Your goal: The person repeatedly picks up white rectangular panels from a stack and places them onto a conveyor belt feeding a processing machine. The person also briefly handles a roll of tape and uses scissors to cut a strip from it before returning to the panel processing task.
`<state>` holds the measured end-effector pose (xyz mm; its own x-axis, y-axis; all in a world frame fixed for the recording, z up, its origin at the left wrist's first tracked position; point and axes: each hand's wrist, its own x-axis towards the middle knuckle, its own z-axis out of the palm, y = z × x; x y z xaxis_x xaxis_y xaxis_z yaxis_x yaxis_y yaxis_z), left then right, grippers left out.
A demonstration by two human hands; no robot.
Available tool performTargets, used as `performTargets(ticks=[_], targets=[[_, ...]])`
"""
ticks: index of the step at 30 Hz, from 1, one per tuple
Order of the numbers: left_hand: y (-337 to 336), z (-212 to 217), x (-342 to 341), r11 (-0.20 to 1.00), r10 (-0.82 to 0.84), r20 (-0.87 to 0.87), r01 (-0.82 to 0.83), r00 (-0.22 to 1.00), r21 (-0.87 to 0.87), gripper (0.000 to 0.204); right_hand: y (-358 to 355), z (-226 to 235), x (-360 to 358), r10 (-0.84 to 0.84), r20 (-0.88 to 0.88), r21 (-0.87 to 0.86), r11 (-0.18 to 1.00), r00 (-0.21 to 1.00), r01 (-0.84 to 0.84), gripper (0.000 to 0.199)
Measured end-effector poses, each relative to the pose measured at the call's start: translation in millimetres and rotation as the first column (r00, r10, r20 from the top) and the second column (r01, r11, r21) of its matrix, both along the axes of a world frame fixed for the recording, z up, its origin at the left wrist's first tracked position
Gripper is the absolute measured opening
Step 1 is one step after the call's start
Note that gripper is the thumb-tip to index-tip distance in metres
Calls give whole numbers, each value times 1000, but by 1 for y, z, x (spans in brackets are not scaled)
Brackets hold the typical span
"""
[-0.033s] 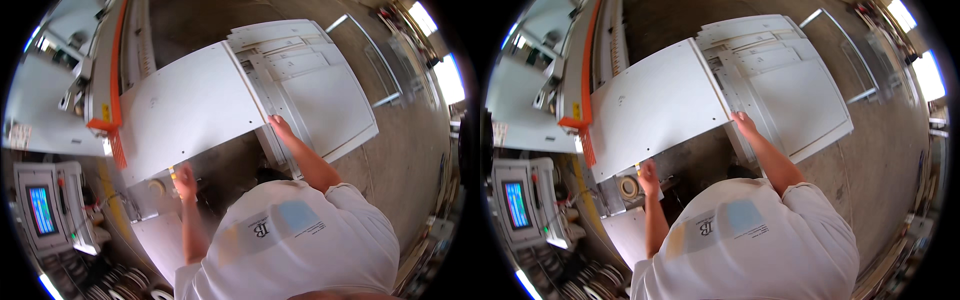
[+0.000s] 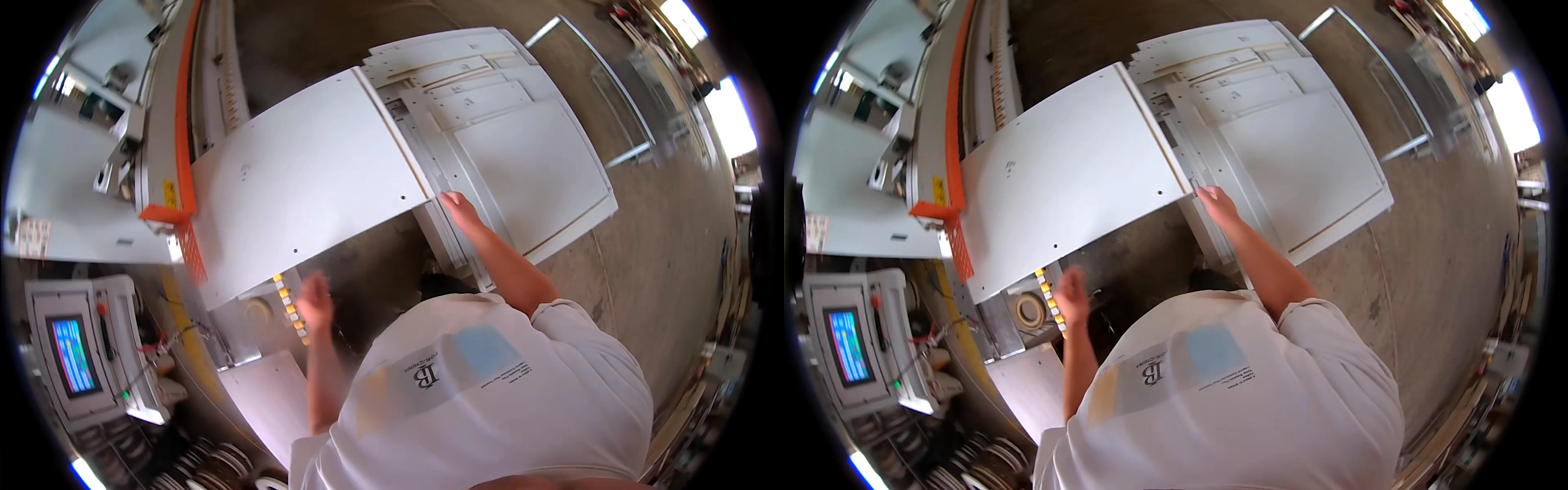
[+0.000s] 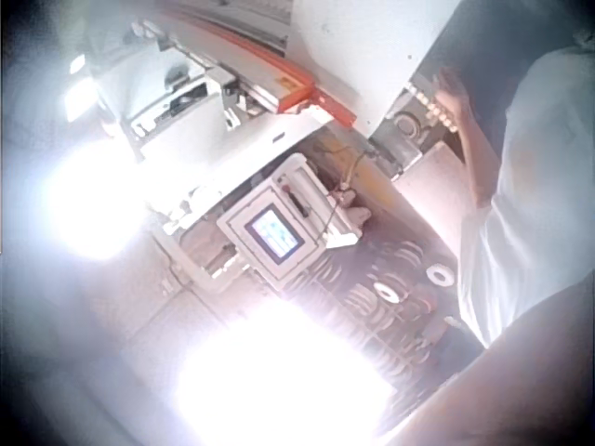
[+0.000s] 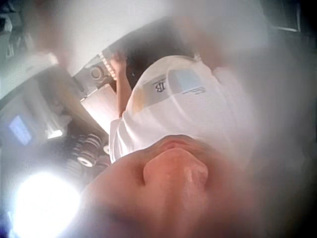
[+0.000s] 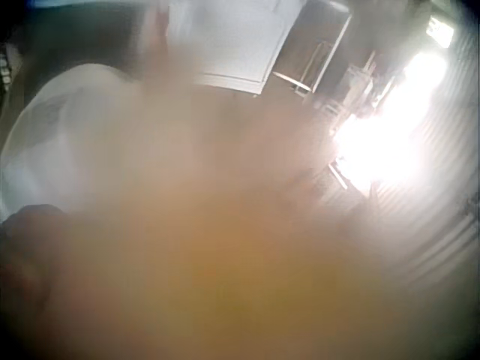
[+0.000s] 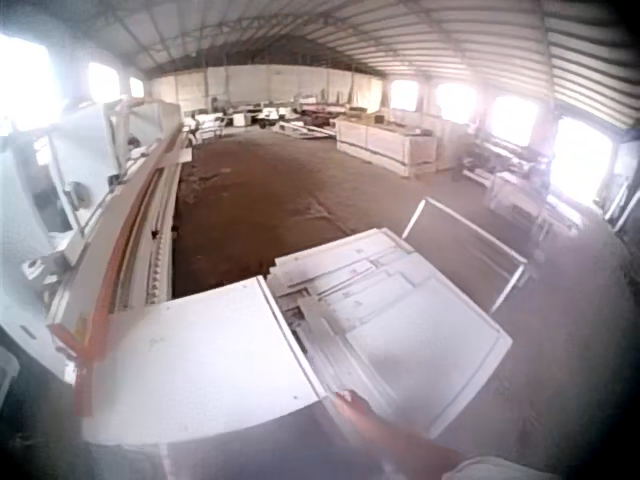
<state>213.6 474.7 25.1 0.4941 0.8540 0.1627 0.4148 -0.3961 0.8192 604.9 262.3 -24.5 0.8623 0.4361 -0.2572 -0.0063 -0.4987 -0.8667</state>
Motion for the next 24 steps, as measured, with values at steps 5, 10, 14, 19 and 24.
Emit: performTargets(ticks=[5, 10, 14, 19, 24], targets=[[-87, -51, 40, 847, -393, -93, 320, 915, -425, 20, -176, -140, 35, -219, 105, -339, 909, 970, 242, 50], [-113, -106, 18, 756, -517, -193, 338, 834, -560, 25, -303, -165, 21, -720, 138, -379, 595, 680, 708, 55], [-84, -72, 32, 760, -625, -533, 290, 570, -582, 28, -303, -142, 19, -844, -273, -410, 536, 461, 738, 61], [-41, -76, 23, 757, -612, -459, 310, 644, -574, 27, -295, -135, 27, -839, -480, -282, 424, 256, 861, 74], [-16, -66, 50, 735, -578, -391, 248, 716, -631, 28, -304, -139, 29, -848, -511, -366, 363, 141, 857, 82]])
